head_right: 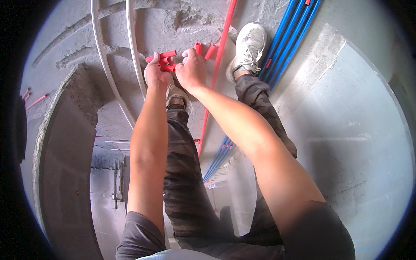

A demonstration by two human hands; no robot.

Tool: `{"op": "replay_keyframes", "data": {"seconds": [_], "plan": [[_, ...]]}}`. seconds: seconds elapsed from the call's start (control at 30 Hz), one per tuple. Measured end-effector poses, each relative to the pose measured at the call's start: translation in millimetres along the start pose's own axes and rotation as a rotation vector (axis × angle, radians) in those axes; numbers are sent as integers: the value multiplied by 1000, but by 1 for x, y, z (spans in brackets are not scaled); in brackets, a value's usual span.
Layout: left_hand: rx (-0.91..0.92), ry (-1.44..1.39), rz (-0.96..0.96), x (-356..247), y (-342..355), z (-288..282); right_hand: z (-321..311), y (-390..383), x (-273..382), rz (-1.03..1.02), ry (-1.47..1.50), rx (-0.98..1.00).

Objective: The person secures red and blue plastic pipes to the floor using a hammer and plastic clips. They repeatedly place clips over the pipes and tap them into position, then walk along the rows to continue fastening additional sections.

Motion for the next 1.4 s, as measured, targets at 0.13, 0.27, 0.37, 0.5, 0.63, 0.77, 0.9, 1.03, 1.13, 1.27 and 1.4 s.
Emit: {"op": "replay_keyframes", "data": {"seconds": [0.13,0.27,0.37,0.5,0.63,0.77,0.9,1.03,1.13,1.27,1.4], "plan": [[11,53,-33,-3,0,-6,-6,10,-9,-116,72,-162],[37,97,1,-10,-3,-5,-1,24,-21,-243,-24,-266],[52,95,2,-17,-9,-4,3,28,-16,-228,-259,-154],[82,83,-3,-23,-34,16,-14,25,1,-212,-305,-85],[136,114,53,-24,-77,31,-14,7,7,72,653,286],[-26,-24,14,-19,-160,97,-73,-29,47,192,861,556],[-11,-131,-142,-33,-226,179,-160,-40,117,195,679,463],[278,-72,-187,-47,-259,289,-253,5,182,-149,261,39],[581,-32,-234,-72,-250,361,-298,49,235,-203,509,150],[650,63,-258,-119,-254,450,-323,114,296,-243,521,223],[694,110,-316,-164,-205,499,-322,167,351,-226,340,232]]}}
Point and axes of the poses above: each hand's wrist, its own y-axis towards the middle knuckle, its own z-axis out of the palm, x = y × z, the point moved 5 cm from there along y, towards the middle knuckle, and after that the axes turned 2 degrees about y, right-handed, at the moved point
